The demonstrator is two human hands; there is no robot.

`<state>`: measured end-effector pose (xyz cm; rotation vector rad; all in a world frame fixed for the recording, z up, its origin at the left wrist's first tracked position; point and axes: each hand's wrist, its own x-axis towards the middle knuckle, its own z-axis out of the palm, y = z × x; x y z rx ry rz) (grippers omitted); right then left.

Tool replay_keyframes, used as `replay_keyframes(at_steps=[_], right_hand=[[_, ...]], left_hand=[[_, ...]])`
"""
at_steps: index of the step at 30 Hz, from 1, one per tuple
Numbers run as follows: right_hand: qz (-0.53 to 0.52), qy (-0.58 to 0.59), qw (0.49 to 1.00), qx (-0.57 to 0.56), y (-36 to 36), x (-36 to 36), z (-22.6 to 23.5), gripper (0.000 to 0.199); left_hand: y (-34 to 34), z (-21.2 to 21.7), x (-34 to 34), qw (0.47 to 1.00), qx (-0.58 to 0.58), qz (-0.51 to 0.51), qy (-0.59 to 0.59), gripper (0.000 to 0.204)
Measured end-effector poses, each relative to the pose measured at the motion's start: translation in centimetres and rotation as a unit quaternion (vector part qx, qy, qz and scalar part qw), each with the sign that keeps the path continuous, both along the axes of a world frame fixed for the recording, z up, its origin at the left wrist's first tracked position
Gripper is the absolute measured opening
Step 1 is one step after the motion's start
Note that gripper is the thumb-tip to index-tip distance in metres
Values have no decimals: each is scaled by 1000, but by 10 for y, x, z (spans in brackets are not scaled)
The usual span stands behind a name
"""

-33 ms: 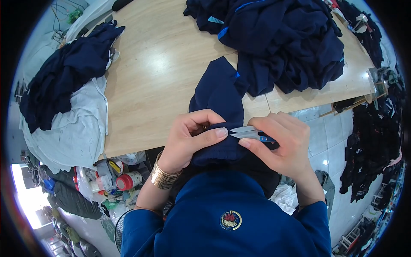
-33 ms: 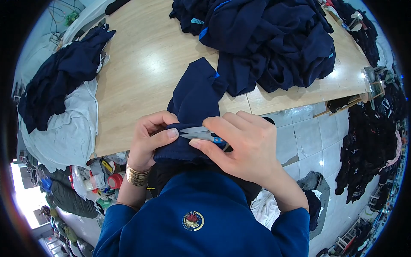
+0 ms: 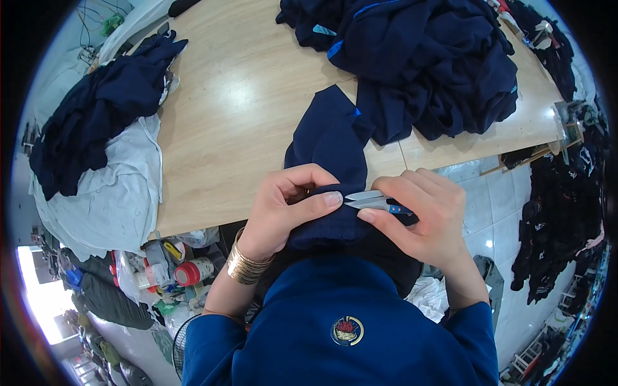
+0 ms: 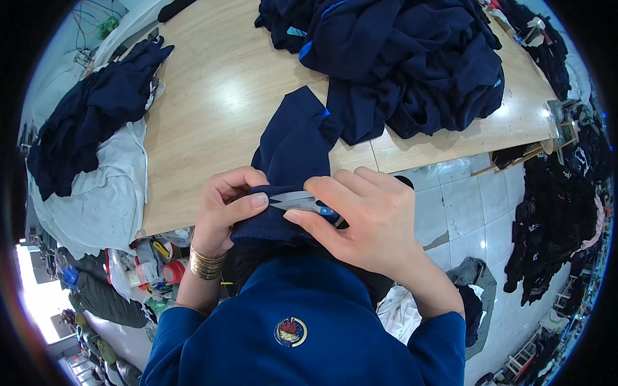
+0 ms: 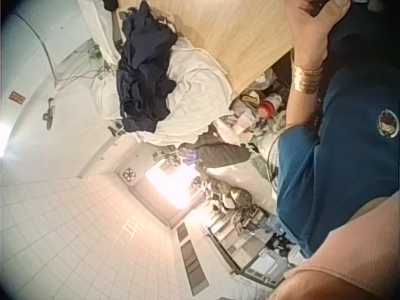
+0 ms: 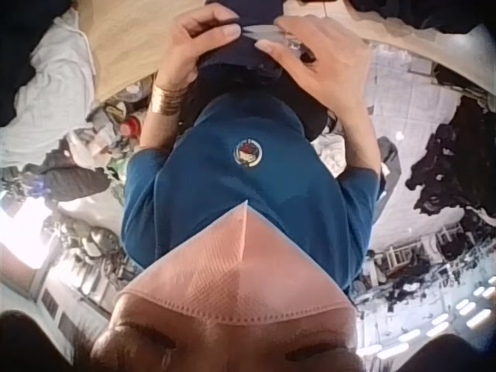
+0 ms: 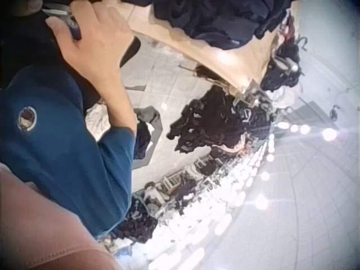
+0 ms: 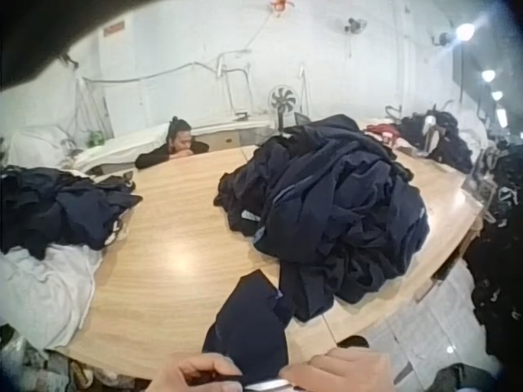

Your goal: Trimming loose threads from blue athletic garments using small thread snips.

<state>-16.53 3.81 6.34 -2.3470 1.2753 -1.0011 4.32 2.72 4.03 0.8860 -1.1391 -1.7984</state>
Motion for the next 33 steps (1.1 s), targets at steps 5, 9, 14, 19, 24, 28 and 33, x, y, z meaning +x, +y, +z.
replay_keyframes(at_steps=[5, 9, 14, 19, 24, 28, 33], right_hand=[[-15, 2, 1000, -18, -2, -2, -2, 21], [0, -21, 1000, -17, -1, -1, -4, 20], [-9, -65, 998, 18, -4, -4, -9, 20], [9, -64, 997, 32, -2, -2, -8, 19], [12, -40, 999, 25, -2, -3, -6, 18], [-1, -42, 998, 47, -4, -6, -6, 24], [176, -228, 916, 279, -23, -3, -32, 32]], left_hand=[[0, -2, 1, 1000, 1, -5, 6, 11], [0, -4, 2, 1000, -2, -6, 9, 12], [1, -4, 0, 1000, -17, -6, 11, 13], [-1, -5, 1, 1000, -22, -15, 10, 13], [-2, -6, 1, 1000, -20, -16, 13, 13], [-3, -8, 3, 999, -29, -23, -5, 12], [-10, 4, 9, 997, -59, -43, -16, 13]])
